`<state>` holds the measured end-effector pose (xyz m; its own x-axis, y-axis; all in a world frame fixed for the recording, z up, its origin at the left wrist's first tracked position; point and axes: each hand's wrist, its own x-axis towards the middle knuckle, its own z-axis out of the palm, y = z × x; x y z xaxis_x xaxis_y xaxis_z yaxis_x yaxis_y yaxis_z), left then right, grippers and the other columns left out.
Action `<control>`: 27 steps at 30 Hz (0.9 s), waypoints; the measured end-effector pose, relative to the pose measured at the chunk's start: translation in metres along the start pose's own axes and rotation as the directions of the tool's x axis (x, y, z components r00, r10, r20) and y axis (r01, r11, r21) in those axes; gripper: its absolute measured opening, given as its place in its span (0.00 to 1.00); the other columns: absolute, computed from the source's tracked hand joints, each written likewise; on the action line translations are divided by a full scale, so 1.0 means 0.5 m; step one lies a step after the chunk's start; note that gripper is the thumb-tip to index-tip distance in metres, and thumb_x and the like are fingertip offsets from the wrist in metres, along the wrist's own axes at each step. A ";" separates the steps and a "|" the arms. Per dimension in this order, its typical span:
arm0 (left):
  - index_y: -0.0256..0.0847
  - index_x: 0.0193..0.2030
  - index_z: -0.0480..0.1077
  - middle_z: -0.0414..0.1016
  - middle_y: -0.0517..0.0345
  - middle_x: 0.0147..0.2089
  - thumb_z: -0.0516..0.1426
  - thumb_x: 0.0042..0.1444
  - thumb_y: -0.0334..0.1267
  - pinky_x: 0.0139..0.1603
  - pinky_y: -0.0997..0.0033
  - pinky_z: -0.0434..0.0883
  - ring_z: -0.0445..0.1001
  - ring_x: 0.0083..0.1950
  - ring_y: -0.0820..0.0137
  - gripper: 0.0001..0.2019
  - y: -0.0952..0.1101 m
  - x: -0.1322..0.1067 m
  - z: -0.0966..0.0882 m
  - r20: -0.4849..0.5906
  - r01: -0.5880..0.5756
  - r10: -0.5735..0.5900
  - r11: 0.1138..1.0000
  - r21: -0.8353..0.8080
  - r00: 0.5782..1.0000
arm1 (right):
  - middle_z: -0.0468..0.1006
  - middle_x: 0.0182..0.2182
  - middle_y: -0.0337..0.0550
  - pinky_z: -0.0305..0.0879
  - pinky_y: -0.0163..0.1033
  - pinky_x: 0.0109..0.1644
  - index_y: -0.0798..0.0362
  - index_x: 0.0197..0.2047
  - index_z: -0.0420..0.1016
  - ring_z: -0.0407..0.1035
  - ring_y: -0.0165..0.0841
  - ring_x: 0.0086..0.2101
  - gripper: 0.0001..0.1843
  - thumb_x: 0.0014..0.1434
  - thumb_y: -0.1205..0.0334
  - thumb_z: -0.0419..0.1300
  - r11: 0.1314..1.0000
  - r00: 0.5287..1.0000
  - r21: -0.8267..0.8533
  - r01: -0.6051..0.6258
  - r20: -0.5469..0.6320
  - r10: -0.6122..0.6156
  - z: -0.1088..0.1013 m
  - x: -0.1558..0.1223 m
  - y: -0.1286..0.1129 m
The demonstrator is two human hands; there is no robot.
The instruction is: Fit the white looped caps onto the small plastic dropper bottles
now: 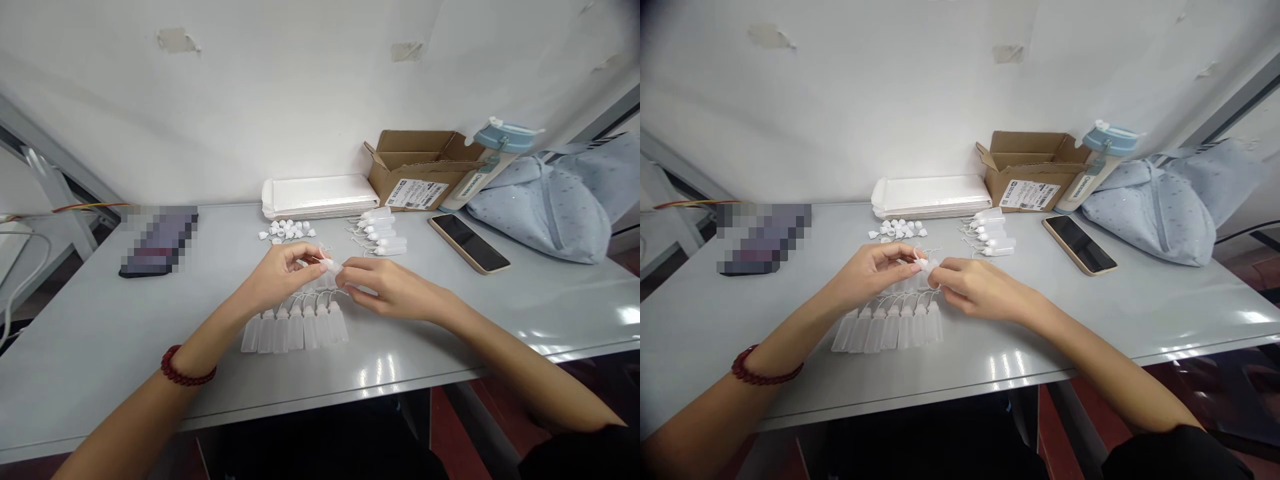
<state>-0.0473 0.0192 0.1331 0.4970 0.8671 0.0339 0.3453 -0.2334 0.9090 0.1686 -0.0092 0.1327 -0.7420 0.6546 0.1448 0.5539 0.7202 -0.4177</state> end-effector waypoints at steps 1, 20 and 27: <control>0.40 0.38 0.73 0.74 0.56 0.40 0.57 0.54 0.42 0.34 0.71 0.68 0.71 0.35 0.69 0.09 0.000 0.000 0.000 0.009 0.001 -0.001 1.000 -0.001 1.000 | 0.70 0.37 0.46 0.59 0.35 0.34 0.54 0.43 0.69 0.64 0.31 0.30 0.12 0.59 0.72 0.49 1.000 1.000 -0.001 0.001 -0.004 -0.001 0.000 0.000 -0.001; 0.41 0.38 0.73 0.76 0.56 0.39 0.59 0.53 0.40 0.40 0.69 0.71 0.73 0.40 0.67 0.07 0.015 -0.016 0.015 -0.053 -0.088 0.084 0.994 -0.070 0.995 | 0.65 0.27 0.36 0.58 0.37 0.36 0.51 0.41 0.59 0.62 0.29 0.29 0.04 0.67 0.61 0.46 0.772 0.965 0.624 -0.119 -0.111 0.239 -0.009 -0.001 -0.010; 0.41 0.32 0.76 0.78 0.57 0.35 0.52 0.59 0.48 0.39 0.67 0.70 0.73 0.36 0.67 0.15 0.022 -0.018 0.012 0.021 0.008 -0.007 0.999 -0.037 1.000 | 0.63 0.26 0.35 0.55 0.36 0.34 0.50 0.39 0.58 0.59 0.28 0.28 0.06 0.67 0.58 0.47 0.637 0.963 0.766 -0.085 -0.102 0.250 -0.008 0.000 -0.012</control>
<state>-0.0432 0.0060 0.1401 0.5111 0.8593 0.0190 0.3193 -0.2103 0.9240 0.1670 -0.0127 0.1389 -0.5375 0.8338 0.1262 0.1264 0.2276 -0.9655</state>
